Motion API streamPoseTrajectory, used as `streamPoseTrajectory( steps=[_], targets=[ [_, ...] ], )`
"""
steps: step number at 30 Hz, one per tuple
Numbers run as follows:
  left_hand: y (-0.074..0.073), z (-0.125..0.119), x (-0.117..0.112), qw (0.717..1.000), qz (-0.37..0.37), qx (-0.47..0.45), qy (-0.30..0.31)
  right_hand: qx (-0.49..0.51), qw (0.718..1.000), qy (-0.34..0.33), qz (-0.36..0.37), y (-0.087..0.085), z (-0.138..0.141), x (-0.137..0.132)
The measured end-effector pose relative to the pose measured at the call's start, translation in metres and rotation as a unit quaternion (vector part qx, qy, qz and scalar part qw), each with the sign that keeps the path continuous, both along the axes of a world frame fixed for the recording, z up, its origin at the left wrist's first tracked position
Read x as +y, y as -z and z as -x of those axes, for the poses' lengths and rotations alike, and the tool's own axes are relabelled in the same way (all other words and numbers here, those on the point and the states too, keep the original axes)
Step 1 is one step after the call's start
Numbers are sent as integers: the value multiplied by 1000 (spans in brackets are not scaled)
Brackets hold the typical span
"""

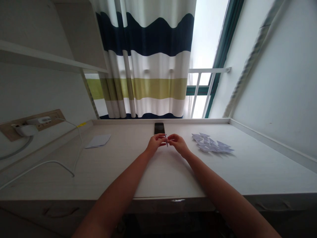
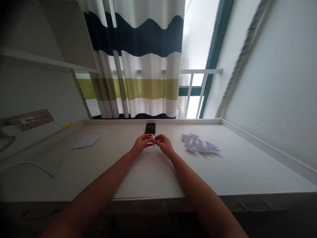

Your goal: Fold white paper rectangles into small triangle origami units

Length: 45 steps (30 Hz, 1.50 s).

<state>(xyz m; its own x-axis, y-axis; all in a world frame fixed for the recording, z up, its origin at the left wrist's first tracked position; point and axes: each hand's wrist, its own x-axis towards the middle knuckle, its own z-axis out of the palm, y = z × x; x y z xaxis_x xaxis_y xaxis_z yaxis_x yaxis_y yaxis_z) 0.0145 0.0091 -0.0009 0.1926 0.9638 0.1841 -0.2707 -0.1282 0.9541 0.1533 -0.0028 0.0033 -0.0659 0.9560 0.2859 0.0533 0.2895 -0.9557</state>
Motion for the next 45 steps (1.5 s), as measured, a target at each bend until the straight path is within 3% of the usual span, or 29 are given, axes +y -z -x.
streamPoseTrajectory(
  steps=[9, 16, 28, 45],
  targets=[
    [-5, 2, -3, 1000, 14, 10, -1, 43, 998, -35, 37, -3, -2, -3],
    [-5, 2, -4, 999, 21, -19, 27, 108, 984, -102, 102, -8, -4, -8],
    [-4, 1, -3, 999, 34, -29, 20, 117, 979, -116, 120, -5, -7, -8],
    [-3, 1, -5, 994, 13, -21, 109, 164, 960, -176, 145, -4, -8, -6]
  ],
)
